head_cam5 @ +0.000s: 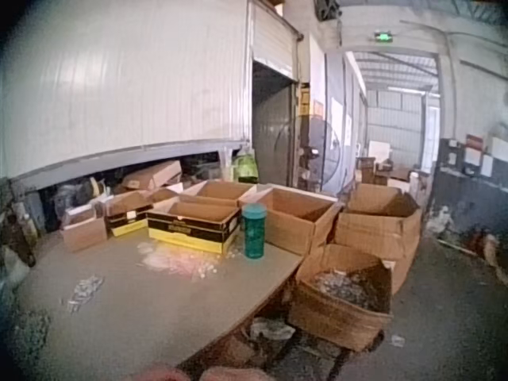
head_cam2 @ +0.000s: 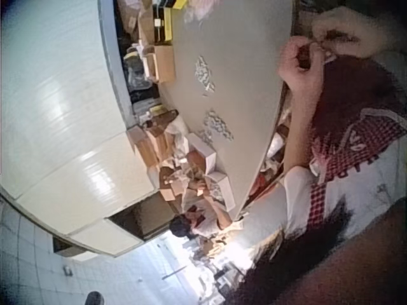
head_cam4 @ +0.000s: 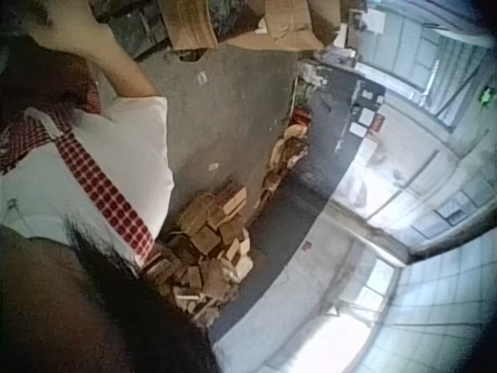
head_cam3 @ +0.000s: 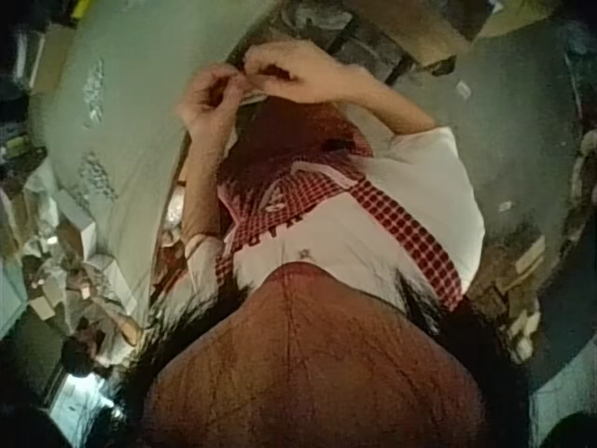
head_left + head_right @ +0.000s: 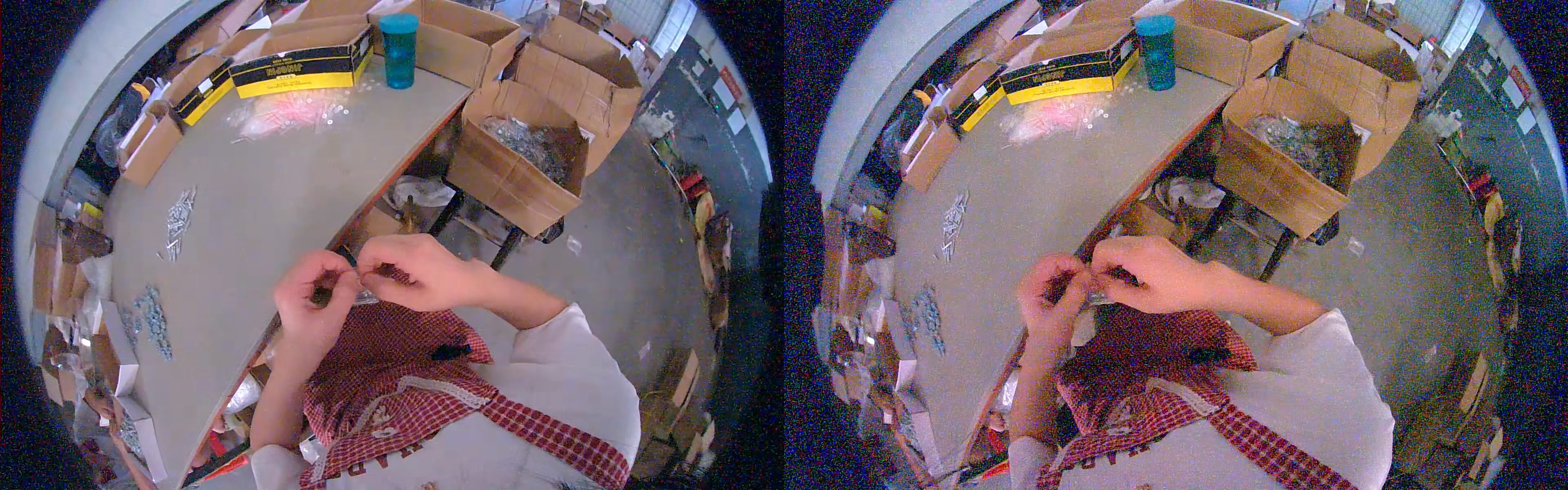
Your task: Manually sorting and packaging metal screws and nuts into small plastic bags.
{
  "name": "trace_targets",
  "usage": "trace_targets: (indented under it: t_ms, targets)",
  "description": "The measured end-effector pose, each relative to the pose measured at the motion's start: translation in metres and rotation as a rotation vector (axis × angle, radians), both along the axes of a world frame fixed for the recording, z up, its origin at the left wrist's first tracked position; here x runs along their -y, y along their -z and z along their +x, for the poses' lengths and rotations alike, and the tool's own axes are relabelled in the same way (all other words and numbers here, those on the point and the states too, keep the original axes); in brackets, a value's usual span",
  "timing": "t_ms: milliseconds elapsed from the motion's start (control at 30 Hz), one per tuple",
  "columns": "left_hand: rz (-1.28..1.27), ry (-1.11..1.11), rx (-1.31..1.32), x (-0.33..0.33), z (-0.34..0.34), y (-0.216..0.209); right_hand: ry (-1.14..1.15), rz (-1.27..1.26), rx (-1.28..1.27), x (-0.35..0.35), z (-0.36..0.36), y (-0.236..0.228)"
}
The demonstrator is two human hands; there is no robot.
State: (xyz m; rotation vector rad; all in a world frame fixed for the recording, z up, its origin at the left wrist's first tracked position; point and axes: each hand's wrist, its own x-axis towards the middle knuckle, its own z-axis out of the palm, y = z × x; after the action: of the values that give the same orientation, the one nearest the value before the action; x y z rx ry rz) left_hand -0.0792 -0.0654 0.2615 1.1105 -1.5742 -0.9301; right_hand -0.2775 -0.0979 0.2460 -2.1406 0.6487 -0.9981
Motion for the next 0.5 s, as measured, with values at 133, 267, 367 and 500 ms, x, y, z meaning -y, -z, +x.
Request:
trace_targets:
  t_ms: [133,267,367,500]
  targets:
    - [0.012,-0.011,0.02,0.003,0.002,0.013,0.018,0.072,-0.053,-0.003,-0.006,-0.001]
    - [0.075,-0.017,-0.087,0.01,0.001,0.014,0.039,0.132,0.018,0.002,-0.013,0.006]
    - [0.15,-0.011,-0.114,0.018,-0.002,0.013,0.039,0.317,0.068,0.006,-0.02,0.005]
    - [0.187,-0.046,-0.189,0.041,0.018,0.027,0.065,0.624,0.287,0.026,-0.045,0.018]
